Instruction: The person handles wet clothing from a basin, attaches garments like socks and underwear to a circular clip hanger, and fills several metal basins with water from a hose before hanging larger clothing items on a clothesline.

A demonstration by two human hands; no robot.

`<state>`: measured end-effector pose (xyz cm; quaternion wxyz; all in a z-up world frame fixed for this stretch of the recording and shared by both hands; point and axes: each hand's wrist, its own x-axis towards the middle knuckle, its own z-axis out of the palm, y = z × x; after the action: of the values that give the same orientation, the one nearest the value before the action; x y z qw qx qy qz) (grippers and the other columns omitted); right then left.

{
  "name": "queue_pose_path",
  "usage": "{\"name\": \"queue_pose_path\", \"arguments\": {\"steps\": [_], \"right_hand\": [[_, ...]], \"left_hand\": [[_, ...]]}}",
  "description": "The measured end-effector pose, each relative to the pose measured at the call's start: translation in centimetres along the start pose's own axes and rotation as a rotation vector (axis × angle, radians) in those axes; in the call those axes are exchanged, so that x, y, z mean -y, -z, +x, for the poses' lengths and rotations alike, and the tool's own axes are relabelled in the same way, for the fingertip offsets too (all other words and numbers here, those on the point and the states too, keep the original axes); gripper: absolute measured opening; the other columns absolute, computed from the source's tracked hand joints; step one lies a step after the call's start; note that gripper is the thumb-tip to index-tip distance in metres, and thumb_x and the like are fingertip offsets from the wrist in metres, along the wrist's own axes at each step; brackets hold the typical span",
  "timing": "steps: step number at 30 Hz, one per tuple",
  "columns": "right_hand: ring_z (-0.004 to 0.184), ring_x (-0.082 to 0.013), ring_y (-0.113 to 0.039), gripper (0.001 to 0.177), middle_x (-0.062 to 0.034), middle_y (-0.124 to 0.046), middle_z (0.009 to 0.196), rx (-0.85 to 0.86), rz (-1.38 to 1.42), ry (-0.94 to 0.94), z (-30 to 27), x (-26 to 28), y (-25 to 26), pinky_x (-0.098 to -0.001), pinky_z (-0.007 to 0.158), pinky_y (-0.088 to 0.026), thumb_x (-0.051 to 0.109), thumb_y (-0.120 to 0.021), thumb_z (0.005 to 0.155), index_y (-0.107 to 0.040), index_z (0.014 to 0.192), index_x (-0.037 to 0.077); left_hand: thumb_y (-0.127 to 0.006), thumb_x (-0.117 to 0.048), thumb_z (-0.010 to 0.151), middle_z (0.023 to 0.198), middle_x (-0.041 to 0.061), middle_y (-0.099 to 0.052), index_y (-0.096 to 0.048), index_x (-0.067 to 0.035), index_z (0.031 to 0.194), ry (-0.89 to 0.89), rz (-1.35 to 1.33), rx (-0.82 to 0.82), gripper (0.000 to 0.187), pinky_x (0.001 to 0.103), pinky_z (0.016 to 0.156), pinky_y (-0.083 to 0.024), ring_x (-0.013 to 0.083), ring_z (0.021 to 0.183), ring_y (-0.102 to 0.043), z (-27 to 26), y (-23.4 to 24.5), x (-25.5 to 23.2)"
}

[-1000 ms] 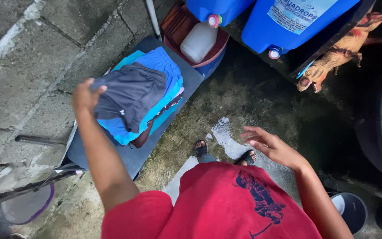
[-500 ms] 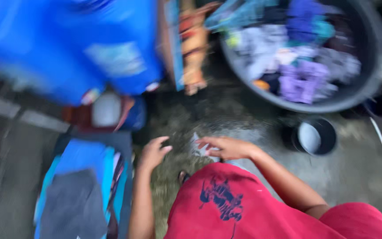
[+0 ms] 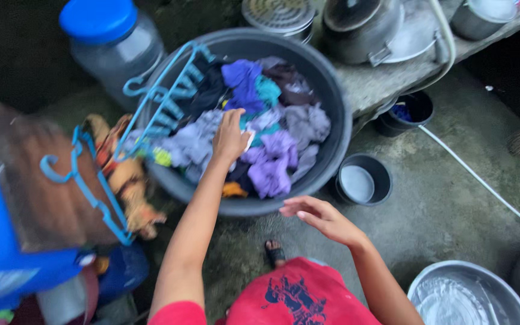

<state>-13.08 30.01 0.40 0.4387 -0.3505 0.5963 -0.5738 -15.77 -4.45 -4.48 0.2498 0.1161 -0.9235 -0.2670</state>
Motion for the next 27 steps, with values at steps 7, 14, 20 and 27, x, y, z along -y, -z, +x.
{"name": "queue_pose_path", "arguments": {"steps": [7, 14, 20, 27], "right_hand": [[0.124, -0.0213, -0.066, 0.036, -0.0115, -0.072, 0.127, -0.182, 0.077, -0.015, 0.0, -1.2, 7.2, -0.0355, 0.108, -0.047, 0.014, -0.055, 0.101, -0.059, 0.134, 0.001], [0.12, -0.0195, -0.067, 0.027, -0.01, -0.072, 0.124, -0.259, -0.212, 0.182, 4.6, -1.5, 12.3, -0.0336, 0.106, -0.051, 0.013, -0.056, 0.104, -0.065, 0.127, 0.002], [0.115, -0.0373, -0.061, 0.05, -0.018, -0.066, 0.125, -0.461, -0.894, 0.274, 18.3, -2.3, 17.9, -0.046, 0.098, -0.048, 0.022, -0.073, 0.09, -0.057, 0.134, 0.005], [0.11, -0.036, -0.062, 0.034, -0.0155, -0.069, 0.112, -0.32, -1.374, -0.009, 27.4, -5.0, 18.8, -0.0539, 0.101, -0.045, 0.027, -0.077, 0.085, -0.067, 0.111, 0.007]], "left_hand": [[-0.08, -0.015, 0.074, 0.137, 0.023, -0.057, -0.048, -0.005, 0.145, 0.311, 0.13, 0.003, 0.078, 0.05, 0.097, -0.045, 0.0462, 0.123, -0.055, 7.5, -10.6, 6.3], [-0.062, -0.023, 0.089, 0.101, 0.024, -0.072, -0.068, 0.002, 0.116, 0.244, -0.404, 0.227, 0.037, 0.045, 0.08, -0.052, 0.0376, 0.094, -0.069, 4.2, -3.9, 0.1], [-0.059, -0.018, 0.086, 0.079, 0.011, -0.074, -0.07, 0.003, 0.102, 0.274, -0.571, 0.4, 0.028, 0.034, 0.071, -0.051, 0.0192, 0.074, -0.067, -2.3, 11.4, -6.6], [-0.073, -0.022, 0.089, 0.121, 0.022, -0.065, -0.062, -0.001, 0.13, 0.389, 0.338, 0.045, 0.047, 0.049, 0.091, -0.048, 0.043, 0.109, -0.061, -4.2, 14.4, -7.1]]}}
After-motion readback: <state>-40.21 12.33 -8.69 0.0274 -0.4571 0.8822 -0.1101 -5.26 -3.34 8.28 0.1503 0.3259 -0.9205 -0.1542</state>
